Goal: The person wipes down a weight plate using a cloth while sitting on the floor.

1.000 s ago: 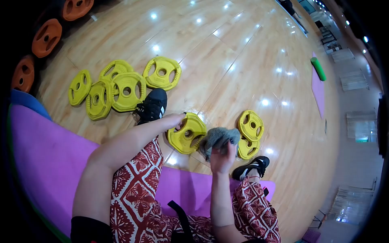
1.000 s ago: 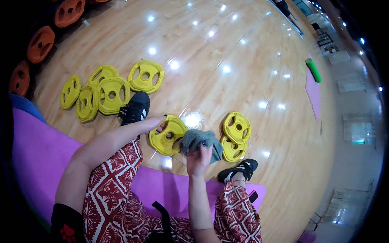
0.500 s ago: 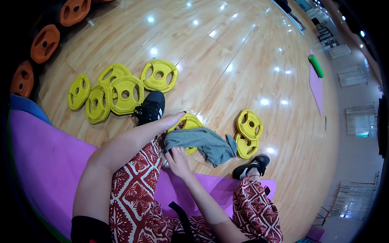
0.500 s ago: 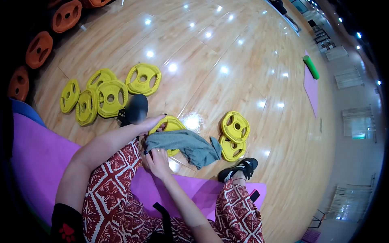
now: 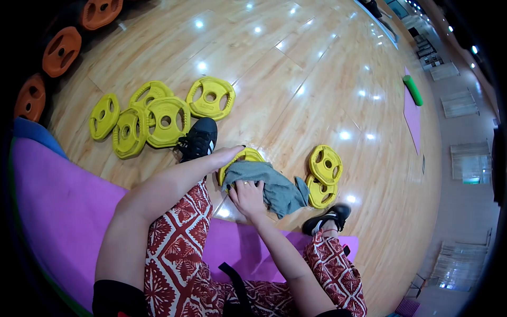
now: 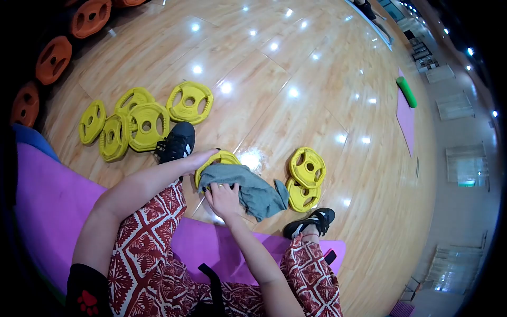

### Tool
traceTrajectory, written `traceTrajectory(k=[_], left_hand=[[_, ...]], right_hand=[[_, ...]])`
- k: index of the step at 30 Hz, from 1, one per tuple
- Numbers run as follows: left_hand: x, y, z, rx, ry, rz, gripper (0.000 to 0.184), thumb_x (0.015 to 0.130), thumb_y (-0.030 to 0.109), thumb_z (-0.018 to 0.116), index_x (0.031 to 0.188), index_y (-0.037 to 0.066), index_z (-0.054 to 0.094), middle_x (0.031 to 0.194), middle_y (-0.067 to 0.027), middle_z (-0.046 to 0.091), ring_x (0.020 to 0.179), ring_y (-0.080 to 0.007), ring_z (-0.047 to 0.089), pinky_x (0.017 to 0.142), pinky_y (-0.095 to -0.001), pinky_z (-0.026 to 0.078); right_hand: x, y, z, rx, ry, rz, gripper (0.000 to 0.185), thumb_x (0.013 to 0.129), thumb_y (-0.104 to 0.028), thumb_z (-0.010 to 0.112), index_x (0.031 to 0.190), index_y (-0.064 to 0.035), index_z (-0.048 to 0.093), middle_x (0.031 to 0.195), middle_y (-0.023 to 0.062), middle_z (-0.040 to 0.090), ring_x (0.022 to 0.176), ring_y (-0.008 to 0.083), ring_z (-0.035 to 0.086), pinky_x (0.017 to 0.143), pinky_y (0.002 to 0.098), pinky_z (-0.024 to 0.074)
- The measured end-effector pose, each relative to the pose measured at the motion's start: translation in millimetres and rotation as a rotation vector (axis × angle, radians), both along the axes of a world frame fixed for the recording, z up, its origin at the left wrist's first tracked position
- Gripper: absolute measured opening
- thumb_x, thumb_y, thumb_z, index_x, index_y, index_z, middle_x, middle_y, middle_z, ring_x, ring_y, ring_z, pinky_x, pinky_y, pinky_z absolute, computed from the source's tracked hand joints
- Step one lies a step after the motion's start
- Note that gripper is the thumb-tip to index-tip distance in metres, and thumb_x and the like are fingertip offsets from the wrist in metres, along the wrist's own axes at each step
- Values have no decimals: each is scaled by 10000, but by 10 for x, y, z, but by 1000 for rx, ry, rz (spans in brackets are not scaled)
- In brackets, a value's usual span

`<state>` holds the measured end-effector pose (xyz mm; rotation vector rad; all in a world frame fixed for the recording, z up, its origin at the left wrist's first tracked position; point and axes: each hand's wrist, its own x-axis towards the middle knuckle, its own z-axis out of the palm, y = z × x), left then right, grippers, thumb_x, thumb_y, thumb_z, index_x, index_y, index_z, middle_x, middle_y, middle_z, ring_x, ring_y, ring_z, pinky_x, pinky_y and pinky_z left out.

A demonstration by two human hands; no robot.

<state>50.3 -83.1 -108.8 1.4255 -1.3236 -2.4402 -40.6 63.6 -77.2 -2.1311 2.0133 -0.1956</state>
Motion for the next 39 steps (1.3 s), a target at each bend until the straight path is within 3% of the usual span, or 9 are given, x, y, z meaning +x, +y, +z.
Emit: traceTrajectory(k=[3,5,6,11,13,17,22,27,39], left_hand=[[-9,-66,-183,17,-5,-68,510,880,429,318,1160,43,497,1079,-103,566,963,-171,553,831,-297,432],[-3,-70,-164,39,22,-90,501,887,418,303,1174,52,491,1109,-95,557,981,-165,548,843,-291,426],[-3,-72,-130,22,2,-88,503,887,419,302,1174,52,491,1104,-97,559,983,-169,547,845,-293,424],[20,-35,80,35,47,-53,515,881,432,306,1177,53,491,1095,-101,563,984,-176,546,848,-297,421],[43,-19,236,68,-51,-90,525,874,445,313,1176,55,492,1111,-105,553,986,-179,543,841,-299,423],[52,7,354,134,5,-67,526,872,451,306,1181,67,489,1132,-104,536,997,-186,535,815,-324,440],[70,14,345,227,118,-93,548,875,474,271,1208,81,460,1137,-98,535,1014,-190,531,836,-337,441],[41,-28,290,166,109,-112,545,881,470,260,1212,82,451,1151,-103,529,1009,-200,537,832,-339,449],[49,12,297,149,79,-87,592,826,515,337,1154,49,498,1088,-142,552,943,-230,564,771,-368,464]], right_hand=[[-32,-127,105,59,38,-17,228,795,-330,477,840,-116,542,768,67,583,809,206,537,809,503,298],[-80,-237,137,-92,98,-21,229,796,-329,467,832,-117,547,829,46,596,853,196,532,791,544,298],[-79,-276,168,-27,124,-22,228,796,-321,459,835,-119,558,862,26,600,904,197,518,784,576,293],[98,-298,150,-57,113,-86,268,783,-337,469,865,-105,574,875,65,593,974,236,477,818,570,278],[230,-272,131,-219,48,-162,293,774,-351,476,858,-90,580,884,79,586,999,253,458,842,556,261],[312,-172,228,-67,-42,-180,307,778,-340,471,864,-60,560,938,106,561,980,290,434,871,557,229],[239,-87,168,-188,-49,-131,295,780,-342,479,867,-72,560,921,99,567,984,300,432,877,563,223],[-66,-257,183,-140,153,-49,290,774,-351,484,865,-96,590,931,55,581,974,267,453,882,571,215],[245,-72,268,-105,-36,-130,347,775,-348,478,894,-33,563,989,107,531,1016,324,398,888,511,211]])
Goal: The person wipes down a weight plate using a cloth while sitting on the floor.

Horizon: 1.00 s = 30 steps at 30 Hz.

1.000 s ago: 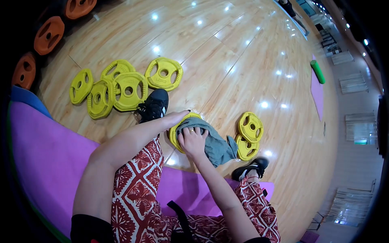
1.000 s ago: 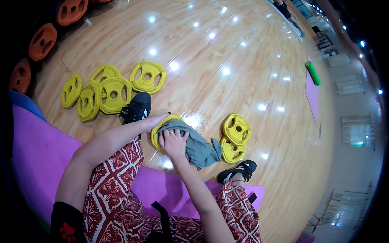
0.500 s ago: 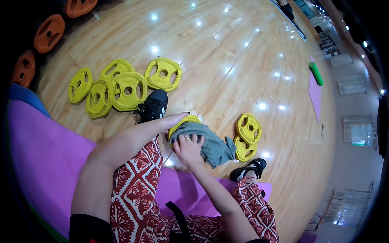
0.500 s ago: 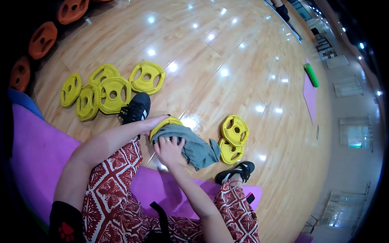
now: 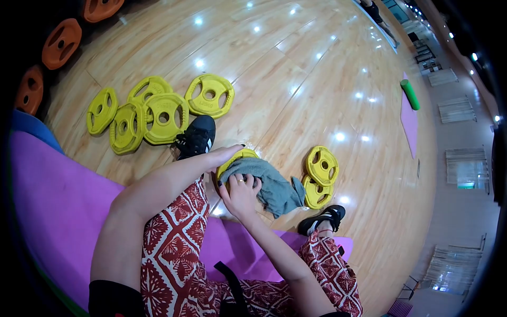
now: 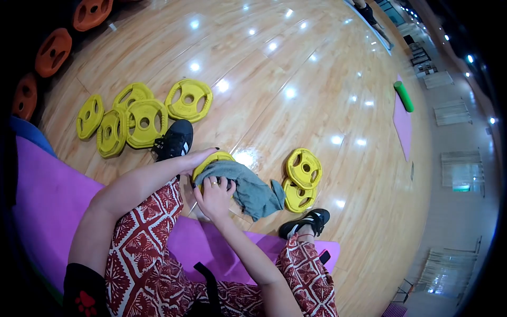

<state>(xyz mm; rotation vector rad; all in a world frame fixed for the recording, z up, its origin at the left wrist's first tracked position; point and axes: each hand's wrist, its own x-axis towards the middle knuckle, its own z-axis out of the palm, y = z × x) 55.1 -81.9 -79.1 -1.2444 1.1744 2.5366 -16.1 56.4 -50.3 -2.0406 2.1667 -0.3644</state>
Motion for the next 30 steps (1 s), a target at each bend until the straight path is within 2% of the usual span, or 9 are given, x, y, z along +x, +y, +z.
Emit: traceTrajectory(k=[5,10,12,13,16,18,22,25,30], left_hand=[[31,6,132,27,37,14,562,845,494,326,1155,58,500,1080,-118,562,934,-203,572,755,-352,473],[-18,-6,-108,35,66,45,547,848,494,324,1147,75,509,1026,-99,585,874,-182,587,706,-320,488],[-38,-12,-196,-12,66,16,554,838,506,333,1147,80,508,1018,-87,572,873,-183,572,708,-317,483],[-26,-1,-37,-37,12,14,486,858,483,311,1127,134,516,949,-56,552,761,-141,522,679,-271,463],[-17,18,42,-57,-17,30,495,850,496,326,1121,126,512,989,-67,542,772,-156,527,655,-272,461],[-38,3,-99,-75,-14,20,506,850,492,326,1128,109,503,995,-87,543,799,-163,540,641,-276,468],[-40,-6,-161,16,-23,-33,570,795,549,368,1152,121,492,1049,-83,519,862,-188,516,637,-302,465],[-16,5,-29,-104,-18,2,526,848,487,321,1136,81,491,1002,-128,556,843,-214,575,681,-307,492],[-25,-2,-105,-15,8,-12,533,844,496,323,1134,81,492,991,-134,560,822,-211,577,673,-307,493]], right_hand=[[-65,49,-34,16,65,70,337,777,-336,490,957,-58,552,1008,87,517,1025,314,400,881,507,228],[-215,168,-81,47,87,112,357,791,-305,474,1071,-85,498,1075,75,498,1079,292,390,893,511,239],[-321,179,-200,4,139,-13,358,798,-306,462,1078,-84,493,1120,76,486,1124,273,373,917,513,223],[-389,184,-231,64,166,-109,359,808,-304,446,1085,-77,485,1161,79,468,1156,263,353,924,520,217],[-676,248,-440,41,156,-368,360,815,-312,442,1064,-60,506,1152,78,478,1166,257,349,913,553,208],[-827,342,-471,72,151,-392,353,825,-295,429,1069,-52,508,1188,100,458,1182,268,328,915,574,189],[-817,472,-451,113,146,-331,334,821,-273,440,1054,-45,515,1195,104,458,1188,302,311,919,567,180],[-566,493,-353,-30,-146,-295,299,794,-191,459,1053,-53,520,1144,102,488,1145,308,345,938,496,165],[-23,477,-129,-63,-247,58,376,729,-192,528,1091,-91,504,1120,74,496,1083,264,407,945,481,194]])
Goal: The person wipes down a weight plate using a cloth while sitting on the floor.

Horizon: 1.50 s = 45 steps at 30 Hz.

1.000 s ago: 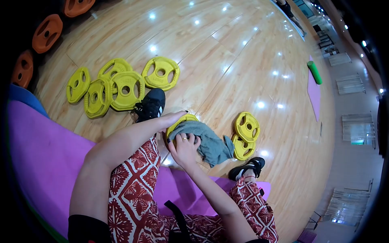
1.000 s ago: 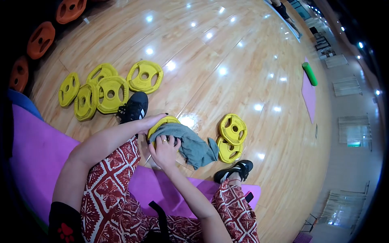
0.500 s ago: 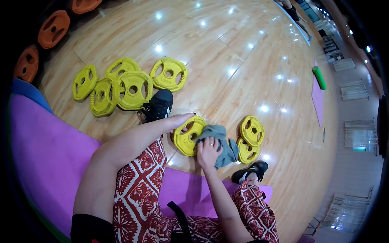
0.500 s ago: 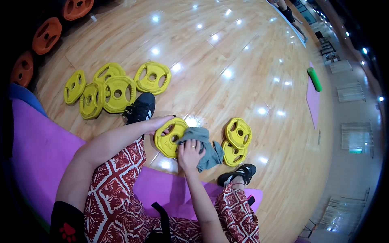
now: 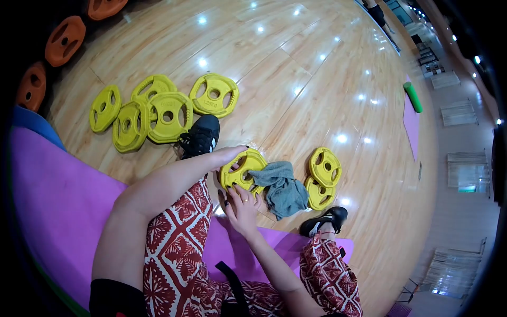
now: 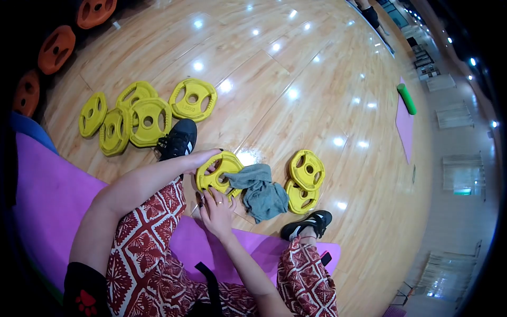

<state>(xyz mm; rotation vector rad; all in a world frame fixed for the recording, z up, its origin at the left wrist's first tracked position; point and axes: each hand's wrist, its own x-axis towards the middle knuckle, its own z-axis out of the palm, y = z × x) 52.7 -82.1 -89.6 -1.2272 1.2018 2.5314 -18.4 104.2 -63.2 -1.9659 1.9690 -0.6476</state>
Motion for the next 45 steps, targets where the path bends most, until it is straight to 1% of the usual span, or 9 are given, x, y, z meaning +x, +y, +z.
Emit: traceTrajectory(k=[5,9,18,22,27,36,38,40,45], left_hand=[[36,-6,82,15,-26,-6,540,841,505,327,1128,80,495,984,-137,564,808,-201,580,663,-296,493],[0,15,43,-33,-25,3,532,846,500,323,1127,82,493,982,-144,564,794,-200,580,663,-289,492],[5,-7,-72,-96,-34,-27,575,817,531,333,1182,105,462,1003,-169,538,824,-230,568,667,-340,484],[43,34,376,-28,-98,6,509,857,485,312,1132,95,490,916,-117,563,699,-154,547,613,-257,478],[2,15,54,7,-30,28,497,868,473,291,1126,95,485,911,-123,570,650,-147,539,569,-241,467],[1,6,32,14,-45,-5,488,871,479,278,1100,104,489,892,-116,573,622,-141,534,544,-227,457],[-4,3,20,10,-70,-12,490,868,485,282,1098,104,488,892,-114,574,634,-139,540,550,-225,460],[-4,-2,-12,44,33,-7,501,860,501,293,1103,107,482,919,-112,558,704,-160,554,612,-263,477],[46,17,230,16,-39,-30,516,856,510,298,1137,113,470,963,-114,526,787,-206,552,707,-328,474]], right_hand=[[-401,-122,-74,-212,-96,-261,330,701,-94,536,1026,-42,515,1026,151,490,979,310,444,872,401,322],[-649,-241,-87,-28,-5,-251,345,707,-102,532,1048,-54,517,1007,144,495,946,315,459,828,394,363],[-576,-366,-98,65,65,-265,226,753,-147,554,971,-85,552,876,88,522,858,279,481,767,400,355],[-443,-330,56,-7,87,-138,187,723,-134,584,907,-100,584,847,70,510,833,254,479,783,401,323],[-450,-371,32,-71,175,-119,224,702,-120,604,925,-125,584,930,66,501,894,251,449,843,396,284],[-563,-401,55,-121,-336,-374,108,738,-114,537,823,-47,542,828,139,538,870,295,469,847,402,330],[-561,-420,172,135,-324,-122,178,738,-135,547,878,-27,525,775,163,529,850,318,470,825,372,355],[-557,-440,162,106,-237,1,215,731,-144,565,901,-20,519,811,150,535,849,321,475,814,385,356],[-504,-397,110,-255,4,-288,187,690,-95,593,857,-44,526,812,102,514,800,284,482,765,384,350]])
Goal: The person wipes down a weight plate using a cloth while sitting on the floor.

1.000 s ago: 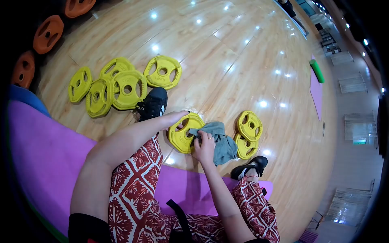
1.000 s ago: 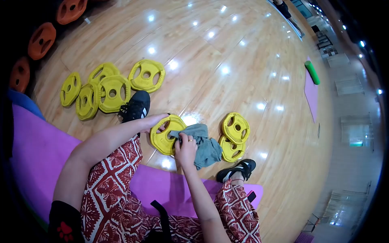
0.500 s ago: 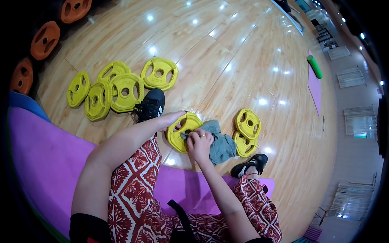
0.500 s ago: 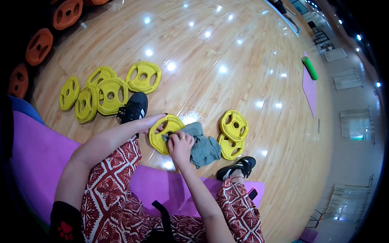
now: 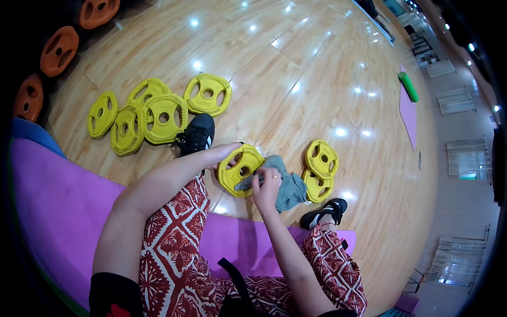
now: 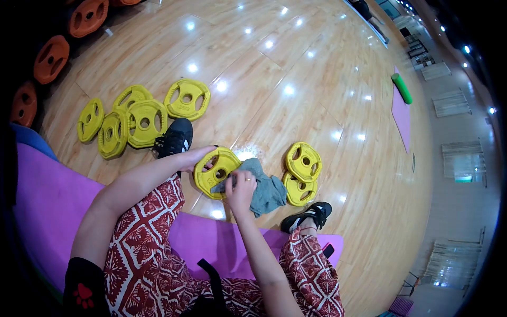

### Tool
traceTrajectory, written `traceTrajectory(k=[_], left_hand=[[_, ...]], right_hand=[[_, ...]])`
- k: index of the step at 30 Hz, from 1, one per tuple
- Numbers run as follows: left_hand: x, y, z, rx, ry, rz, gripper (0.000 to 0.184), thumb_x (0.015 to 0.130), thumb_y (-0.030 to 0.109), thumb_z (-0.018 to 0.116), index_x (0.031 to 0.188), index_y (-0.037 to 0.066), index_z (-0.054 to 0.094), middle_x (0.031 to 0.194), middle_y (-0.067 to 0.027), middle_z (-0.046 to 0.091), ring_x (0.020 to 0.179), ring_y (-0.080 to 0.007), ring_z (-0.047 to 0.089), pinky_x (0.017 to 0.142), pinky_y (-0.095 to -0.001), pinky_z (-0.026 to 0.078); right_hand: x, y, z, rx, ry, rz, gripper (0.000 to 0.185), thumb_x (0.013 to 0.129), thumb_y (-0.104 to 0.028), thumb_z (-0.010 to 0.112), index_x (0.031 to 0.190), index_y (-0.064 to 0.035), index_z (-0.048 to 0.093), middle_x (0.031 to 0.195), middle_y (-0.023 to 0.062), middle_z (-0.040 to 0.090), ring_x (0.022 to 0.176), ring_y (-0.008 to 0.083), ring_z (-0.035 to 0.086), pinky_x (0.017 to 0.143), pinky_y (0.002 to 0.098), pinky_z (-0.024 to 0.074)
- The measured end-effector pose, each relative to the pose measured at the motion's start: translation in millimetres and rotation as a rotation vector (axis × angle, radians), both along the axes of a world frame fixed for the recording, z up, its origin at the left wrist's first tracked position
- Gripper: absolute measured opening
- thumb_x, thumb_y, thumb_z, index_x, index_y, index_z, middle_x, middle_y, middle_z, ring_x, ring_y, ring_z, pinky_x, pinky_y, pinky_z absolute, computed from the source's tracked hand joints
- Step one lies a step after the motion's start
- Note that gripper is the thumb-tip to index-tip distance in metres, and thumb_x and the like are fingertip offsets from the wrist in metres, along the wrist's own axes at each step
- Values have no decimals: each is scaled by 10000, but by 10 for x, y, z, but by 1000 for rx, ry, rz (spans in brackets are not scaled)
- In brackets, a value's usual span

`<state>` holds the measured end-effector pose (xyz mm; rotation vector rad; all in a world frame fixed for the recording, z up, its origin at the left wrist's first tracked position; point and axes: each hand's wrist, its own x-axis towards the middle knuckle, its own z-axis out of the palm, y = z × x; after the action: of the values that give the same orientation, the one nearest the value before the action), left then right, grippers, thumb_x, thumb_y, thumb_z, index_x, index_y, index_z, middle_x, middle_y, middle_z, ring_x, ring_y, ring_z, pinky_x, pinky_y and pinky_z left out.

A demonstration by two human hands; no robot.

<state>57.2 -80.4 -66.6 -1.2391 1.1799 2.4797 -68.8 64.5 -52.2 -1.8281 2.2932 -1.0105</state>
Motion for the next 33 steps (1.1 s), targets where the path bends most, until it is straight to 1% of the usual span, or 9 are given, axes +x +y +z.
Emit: traceTrajectory(k=[6,13,18,22,24,27,29,31,33], left_hand=[[-28,-1,-157,31,19,2,507,858,509,301,1128,117,473,944,-99,520,785,-202,546,713,-326,471],[-33,1,-227,15,-1,16,495,845,525,325,1074,120,492,898,-81,517,774,-187,543,698,-309,470],[-33,-6,-200,-29,-18,1,530,846,516,340,1140,93,466,968,-117,512,811,-210,537,721,-322,464],[-26,-13,-247,7,23,10,526,861,492,328,1159,78,453,996,-136,511,840,-217,536,738,-320,459],[-40,-13,-248,25,18,4,514,865,485,324,1155,81,456,998,-138,511,845,-217,538,738,-318,460],[-27,-17,-268,24,5,21,506,868,479,322,1152,83,456,997,-139,512,834,-215,544,731,-316,463],[-29,-22,-306,35,48,-12,576,838,517,315,1236,111,411,1070,-171,519,926,-232,552,730,-351,488],[-48,-25,-333,14,40,-2,537,853,498,311,1198,105,433,1037,-161,527,874,-219,555,726,-330,482],[-48,-26,-322,-7,30,10,502,868,478,306,1160,98,455,1003,-150,535,821,-207,558,723,-309,475]], right_hand=[[-56,412,-40,151,73,363,158,694,-140,568,828,-59,545,738,76,508,739,259,495,726,371,357],[-36,415,-234,203,30,189,262,712,-145,551,958,-55,555,739,83,512,744,249,503,732,353,360],[22,459,-240,274,-52,94,314,716,-123,531,1018,-38,538,748,96,516,760,241,512,738,356,359],[39,582,-357,158,-85,90,358,710,-124,533,1054,-26,528,753,96,519,752,243,509,740,357,357],[33,589,-368,208,22,221,380,706,-128,537,1071,-25,522,763,96,530,745,246,511,738,359,358],[33,522,-352,224,20,161,373,702,-126,539,1062,-29,525,772,91,533,756,242,514,740,363,358],[57,477,-309,218,-2,156,372,705,-132,536,1062,-27,524,762,99,542,748,250,521,739,364,362],[69,399,-260,208,-21,149,370,709,-139,532,1061,-25,522,751,106,551,741,258,528,738,364,367],[95,303,-216,429,-104,108,385,720,-164,513,1082,-33,508,718,142,582,691,297,559,698,402,409]])
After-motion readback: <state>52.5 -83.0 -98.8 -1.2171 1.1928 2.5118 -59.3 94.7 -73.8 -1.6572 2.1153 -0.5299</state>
